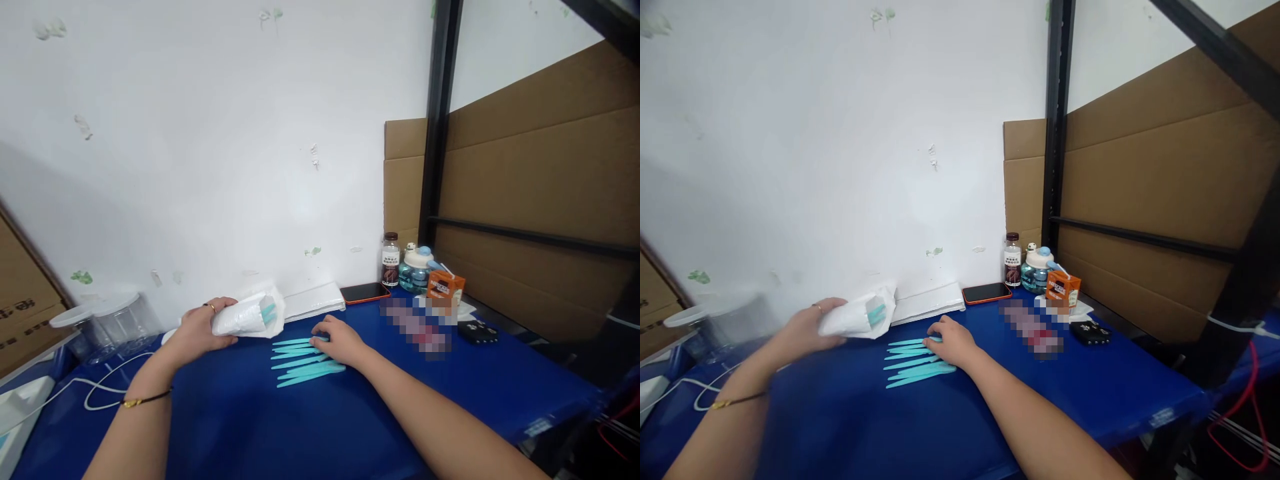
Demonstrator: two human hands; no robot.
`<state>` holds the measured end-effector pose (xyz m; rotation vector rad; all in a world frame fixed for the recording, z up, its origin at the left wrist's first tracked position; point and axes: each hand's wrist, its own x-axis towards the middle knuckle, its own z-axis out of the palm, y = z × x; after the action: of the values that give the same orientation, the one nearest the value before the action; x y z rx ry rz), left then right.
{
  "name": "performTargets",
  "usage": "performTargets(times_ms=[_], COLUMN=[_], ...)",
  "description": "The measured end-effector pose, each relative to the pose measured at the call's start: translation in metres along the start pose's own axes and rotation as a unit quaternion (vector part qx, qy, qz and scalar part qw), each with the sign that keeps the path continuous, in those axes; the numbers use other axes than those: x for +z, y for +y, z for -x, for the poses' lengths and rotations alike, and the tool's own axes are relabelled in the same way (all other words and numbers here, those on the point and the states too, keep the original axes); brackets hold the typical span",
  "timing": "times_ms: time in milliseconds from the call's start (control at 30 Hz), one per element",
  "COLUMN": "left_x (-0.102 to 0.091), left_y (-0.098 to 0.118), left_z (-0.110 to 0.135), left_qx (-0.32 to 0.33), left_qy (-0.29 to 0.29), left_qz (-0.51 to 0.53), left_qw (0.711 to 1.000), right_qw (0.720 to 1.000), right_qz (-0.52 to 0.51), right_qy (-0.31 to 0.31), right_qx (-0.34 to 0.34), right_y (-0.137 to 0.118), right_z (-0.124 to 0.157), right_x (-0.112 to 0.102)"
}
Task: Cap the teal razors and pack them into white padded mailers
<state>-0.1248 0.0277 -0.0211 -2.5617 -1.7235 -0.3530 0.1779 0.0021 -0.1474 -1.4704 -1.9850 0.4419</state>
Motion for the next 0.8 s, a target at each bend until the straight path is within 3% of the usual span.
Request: performTargets(times_ms=[100,267,333,433,633,800], left_x=[0.012,0.034,0.041,0.044,0.027,0.028], left_y=[0.008,0.032,0.042,0.061,0.098,0.096], left_z=[0.009,0.004,0.001,-0.001,-0.002,-0.005], left_qx=[0.031,0.016,0.026,0.049,0.135,0.114], left_qy=[0.004,-0.007,-0.004,0.012,0.043,0.023], left_qz=[0.056,-0.036,-0.055,-0.079,-0.133,-0.144], left_qw=[0.998,0.999,0.998,0.996,0.981,0.983], right_qw=[0.998,0.973,0.971,0.980,0.986,0.989], right_qz=[-0.043,-0.131,-0.126,-0.098,-0.120,-0.052], right_qy=[0.048,0.155,0.143,0.095,0.043,-0.008], right_qx=[-0.007,-0.106,-0.142,-0.143,-0.110,-0.137], right_y=[-0.001,-0.019,-0.025,-0.027,-0.020,-0.015], right_z=[-0.002,0.003,0.005,0.004,-0.003,-0.001], right_x=[-0.005,-0.018,-0.018,-0.012,-0.002,-0.014])
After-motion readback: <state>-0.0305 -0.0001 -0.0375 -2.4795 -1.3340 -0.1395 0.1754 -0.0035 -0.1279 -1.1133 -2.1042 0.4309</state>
